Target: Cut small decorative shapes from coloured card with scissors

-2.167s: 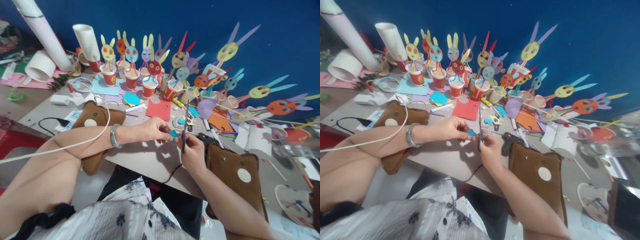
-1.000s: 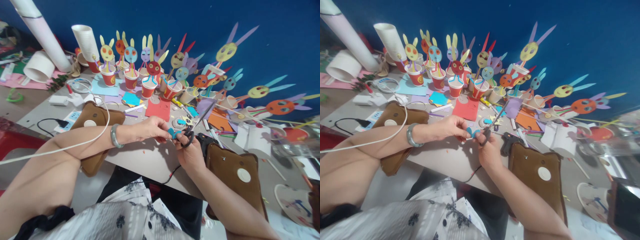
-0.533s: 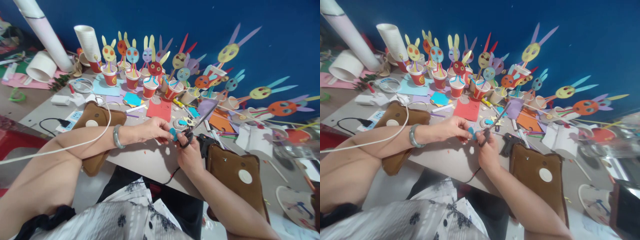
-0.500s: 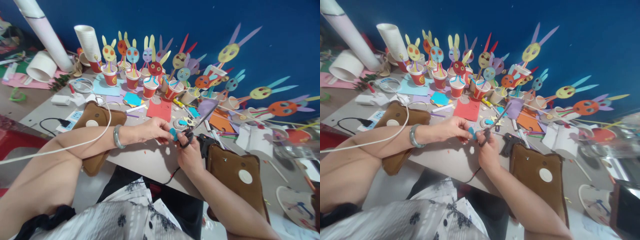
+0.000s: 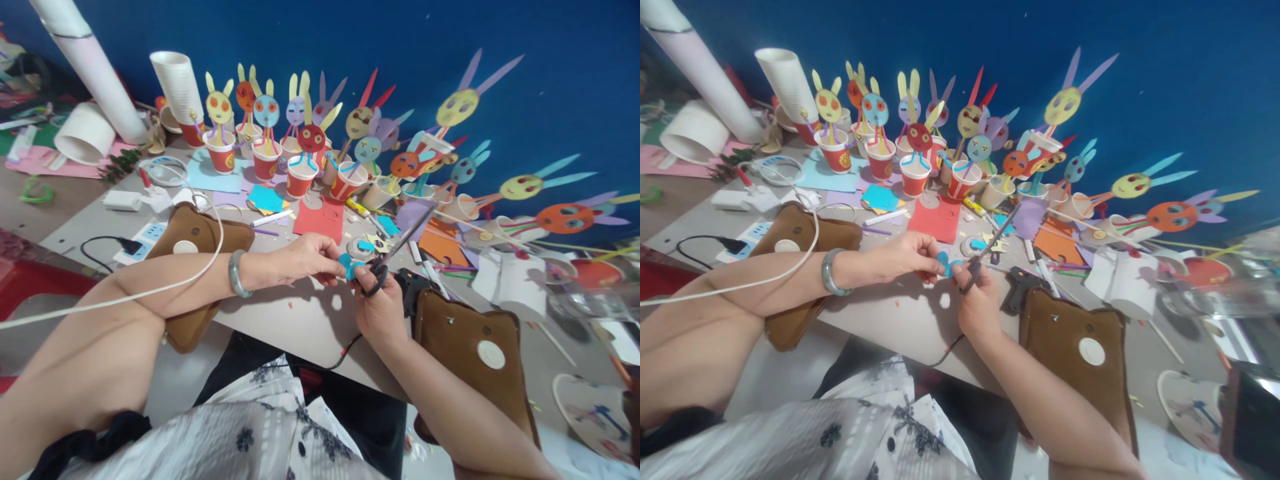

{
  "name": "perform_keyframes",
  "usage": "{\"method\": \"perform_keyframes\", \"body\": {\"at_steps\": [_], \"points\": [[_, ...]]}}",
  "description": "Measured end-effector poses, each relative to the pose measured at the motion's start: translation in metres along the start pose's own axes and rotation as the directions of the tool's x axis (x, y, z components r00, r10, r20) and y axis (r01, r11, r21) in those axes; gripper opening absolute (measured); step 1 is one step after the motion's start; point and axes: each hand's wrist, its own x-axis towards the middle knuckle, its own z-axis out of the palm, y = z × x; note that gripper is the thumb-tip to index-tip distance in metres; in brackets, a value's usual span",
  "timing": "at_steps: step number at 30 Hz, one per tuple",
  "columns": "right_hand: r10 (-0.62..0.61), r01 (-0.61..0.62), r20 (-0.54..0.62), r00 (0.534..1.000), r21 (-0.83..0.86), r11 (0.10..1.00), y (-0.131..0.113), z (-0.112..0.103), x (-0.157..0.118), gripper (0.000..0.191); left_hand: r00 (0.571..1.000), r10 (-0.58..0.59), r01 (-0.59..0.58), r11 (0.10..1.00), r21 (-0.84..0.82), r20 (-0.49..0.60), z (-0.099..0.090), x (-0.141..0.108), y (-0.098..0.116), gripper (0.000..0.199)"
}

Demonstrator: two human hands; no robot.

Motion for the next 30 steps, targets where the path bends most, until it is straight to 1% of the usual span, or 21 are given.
{"method": "perform_keyframes", "body": {"at_steps": [5,9,11,16,19,23,27,29,30], "points": [[0.016,-0.016,-0.008,1.0,-0.014,1.0,0.001,-0.002,0.002,0.032,1.0,0.024,-0.024,1.0,-0.006,-0.01,-0.003,0.002,0.001,0.025],[-0.032,0.032,0.002,0.999,-0.02,0.999,0.002,-0.003,0.005,0.029,0.999,0.036,-0.036,0.999,-0.006,-0.001,-0.005,0.005,-0.001,0.025],[-0.052,0.052,-0.004,0.999,0.01,0.999,0.0,-0.004,0.007,0.027,0.999,0.039,-0.039,0.999,-0.001,-0.007,-0.005,0.006,-0.001,0.024],[-0.066,0.07,-0.054,0.996,0.084,0.994,-0.006,-0.003,0.009,0.023,0.996,0.051,-0.049,0.999,0.017,-0.077,-0.009,0.008,0.005,0.024],[-0.061,0.067,-0.059,0.996,0.092,0.994,-0.008,-0.003,0.009,0.023,0.985,0.099,-0.097,0.995,0.017,-0.139,-0.016,0.011,0.01,0.024],[-0.085,0.086,-0.008,0.996,0.095,0.992,-0.007,-0.005,0.01,0.027,0.964,0.162,-0.17,0.985,-0.021,-0.21,-0.026,0.019,0.015,0.025],[-0.131,0.125,0.089,0.987,0.072,0.99,-0.001,-0.012,0.013,0.033,0.951,0.188,-0.203,0.978,-0.04,-0.244,-0.032,0.025,0.016,0.029],[-0.186,0.189,0.131,0.974,-0.006,0.982,0.002,-0.016,0.016,0.033,0.941,0.211,-0.233,0.971,-0.055,-0.266,-0.035,0.027,0.017,0.031],[-0.226,0.243,0.157,0.961,-0.096,0.965,0.003,-0.018,0.016,0.031,0.935,0.22,-0.246,0.967,-0.062,-0.278,-0.036,0.028,0.017,0.033]]}}
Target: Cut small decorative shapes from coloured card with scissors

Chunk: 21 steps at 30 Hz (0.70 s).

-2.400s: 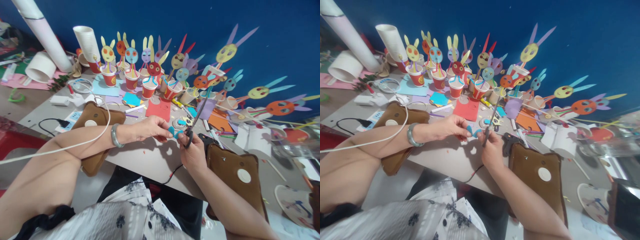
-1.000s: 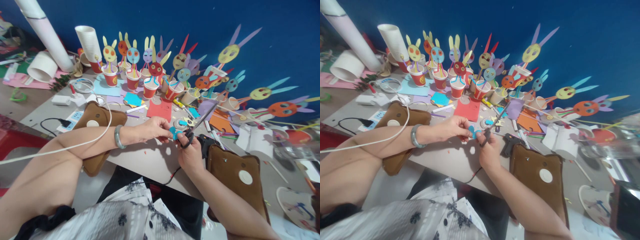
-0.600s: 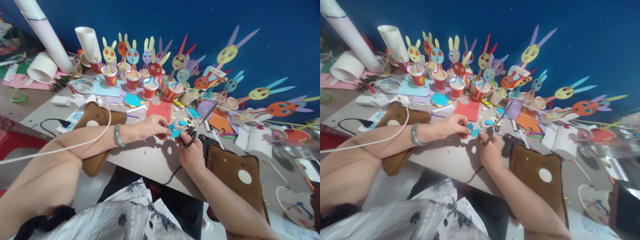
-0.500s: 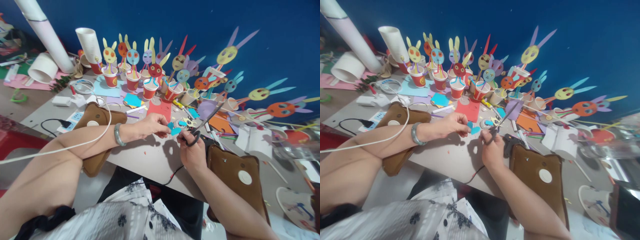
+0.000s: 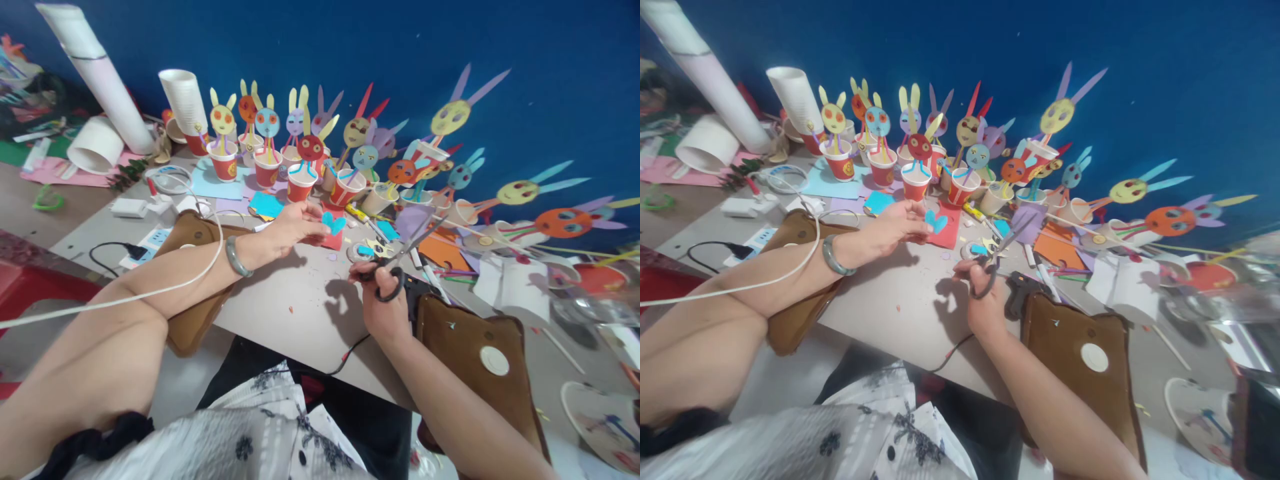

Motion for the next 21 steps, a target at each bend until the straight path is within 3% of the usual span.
{"method": "perform_keyframes", "body": {"at_steps": [4,7,10,15,21], "points": [[-0.083,0.157,0.18,0.98,-0.449,0.88,-0.003,-0.007,0.001,0.016,0.998,0.04,-0.041,0.999,-0.009,-0.044,-0.005,0.005,0.001,0.031],[-0.185,0.304,0.258,0.948,-0.571,0.763,-0.007,-0.014,0.006,0.02,0.992,0.107,-0.105,0.994,0.023,-0.07,-0.008,0.009,0.001,0.029],[-0.198,0.369,0.319,0.927,-0.684,0.629,-0.009,-0.024,0.016,0.022,0.986,0.133,-0.124,0.989,0.083,-0.104,-0.009,0.01,0.003,0.027],[-0.142,0.396,0.37,0.918,-0.852,0.343,-0.015,-0.048,0.031,0.016,0.976,0.149,-0.125,0.98,0.154,-0.158,-0.006,0.008,0.007,0.026],[0.148,0.372,0.376,0.915,-0.927,0.051,-0.027,-0.066,0.039,0.014,0.98,0.118,-0.081,0.973,0.218,-0.161,-0.004,0.005,0.008,0.025]]}}
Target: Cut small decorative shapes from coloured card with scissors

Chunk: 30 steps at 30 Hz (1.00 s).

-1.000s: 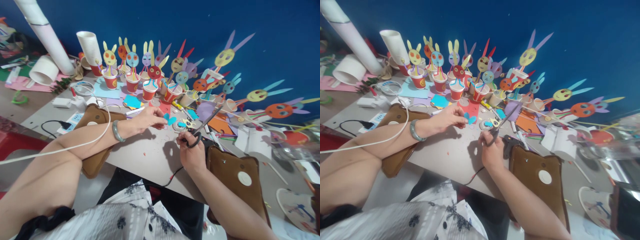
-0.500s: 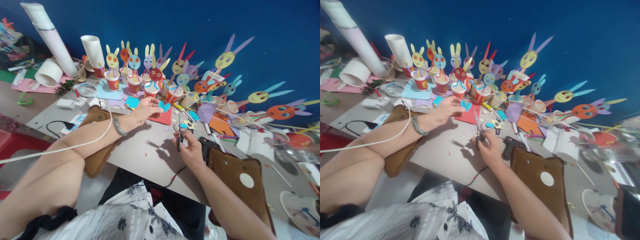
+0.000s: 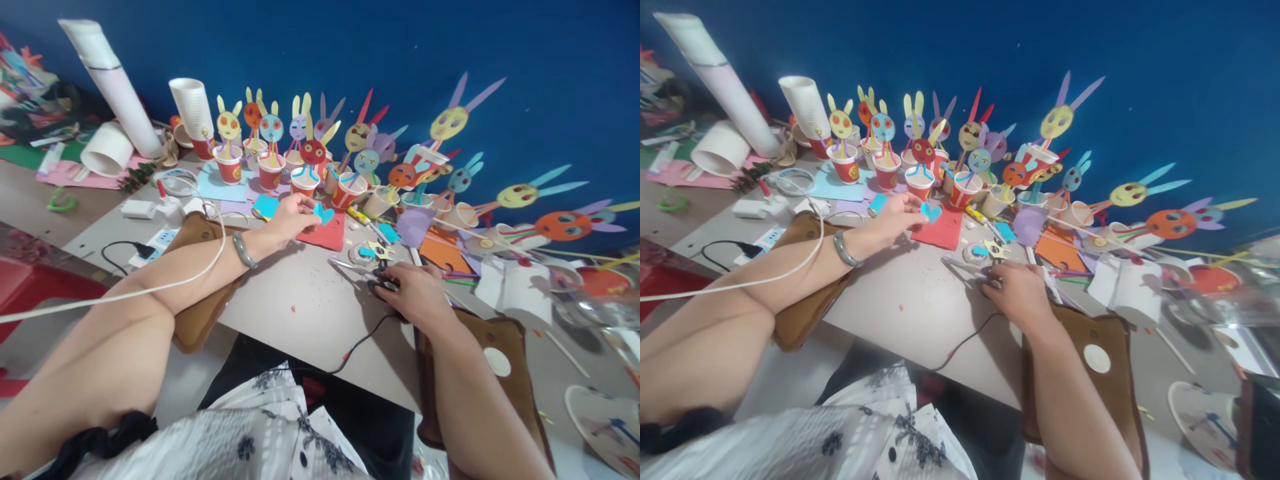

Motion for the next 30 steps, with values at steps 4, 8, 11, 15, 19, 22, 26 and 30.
{"method": "perform_keyframes", "body": {"at_steps": [4,8,11,15,19,22,26,30], "points": [[-0.018,0.037,0.122,0.992,-0.15,0.988,0.006,-0.002,-0.002,0.025,1.0,0.0,0.0,1.0,0.019,0.015,-0.001,0.0,-0.002,0.026],[-0.013,0.04,0.138,0.99,-0.189,0.981,0.008,-0.004,-0.003,0.023,0.999,-0.006,0.004,0.999,0.04,0.053,0.0,0.003,-0.004,0.028],[-0.02,0.02,0.02,1.0,-0.046,0.999,0.003,-0.005,-0.001,0.024,0.991,-0.016,0.009,0.999,0.053,0.133,0.003,0.001,-0.009,0.03],[0.031,0.051,-0.169,0.985,0.459,0.887,-0.02,-0.002,-0.003,0.04,0.926,0.004,-0.033,0.997,0.072,0.378,0.015,-0.018,-0.021,0.027],[-0.007,0.058,-0.069,0.998,0.773,0.632,-0.043,0.007,-0.01,0.043,0.834,0.135,-0.209,0.975,0.08,0.536,0.024,-0.041,-0.031,0.028],[-0.022,0.079,-0.08,0.997,0.821,0.565,-0.051,0.013,-0.013,0.034,0.803,0.182,-0.279,0.956,0.089,0.567,0.026,-0.046,-0.035,0.026],[0.007,0.063,-0.075,0.997,0.877,0.477,-0.051,0.015,-0.013,0.031,0.788,0.182,-0.292,0.952,0.096,0.589,0.023,-0.043,-0.039,0.025],[0.003,0.038,-0.044,0.999,0.893,0.449,-0.05,0.016,-0.012,0.031,0.763,0.154,-0.277,0.956,0.102,0.628,0.022,-0.041,-0.041,0.025]]}}
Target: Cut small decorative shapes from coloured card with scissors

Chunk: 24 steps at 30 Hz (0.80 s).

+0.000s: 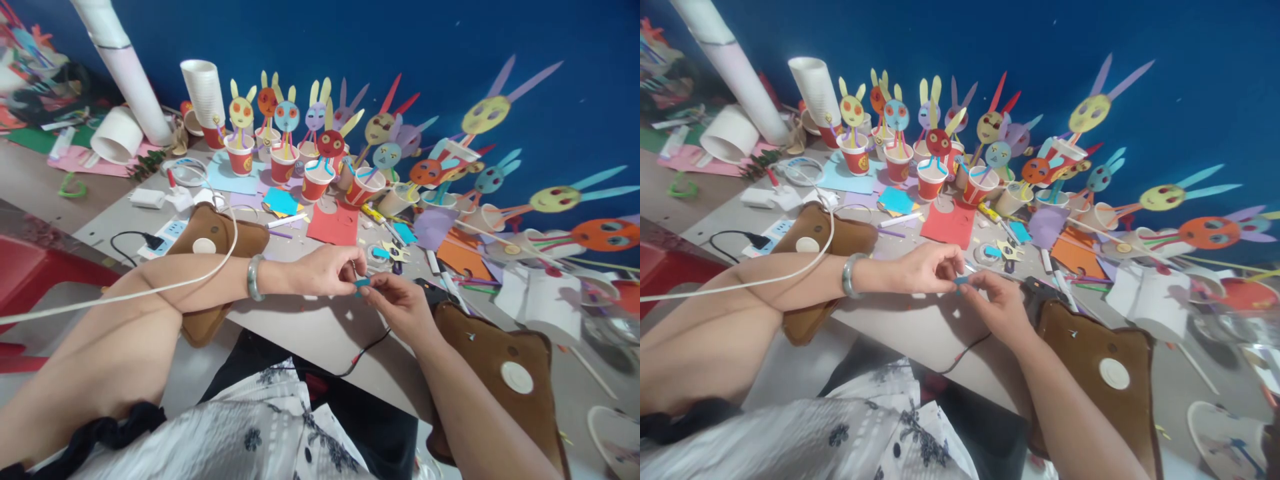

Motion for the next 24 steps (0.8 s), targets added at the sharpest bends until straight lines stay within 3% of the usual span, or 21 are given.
{"method": "perform_keyframes", "body": {"at_steps": [10,14,18,24], "points": [[0.076,-0.076,0.004,0.997,0.142,0.987,-0.006,0.002,0.002,0.034,0.998,-0.059,0.06,0.978,-0.2,0.01,-0.002,0.003,0.008,0.028],[0.075,-0.067,-0.051,0.996,0.155,0.986,-0.01,0.006,0.0,0.035,0.997,-0.079,0.077,0.986,-0.145,-0.008,-0.004,0.004,0.007,0.027],[0.056,-0.048,-0.077,0.995,0.108,0.993,-0.01,0.007,0.0,0.035,0.994,-0.09,0.093,0.995,-0.043,0.066,-0.008,0.004,0.005,0.02],[0.103,-0.096,-0.023,0.994,0.192,0.977,0.003,0.008,0.0,0.033,0.968,-0.207,0.223,0.969,-0.107,0.145,-0.011,0.004,0.006,0.018]]}}
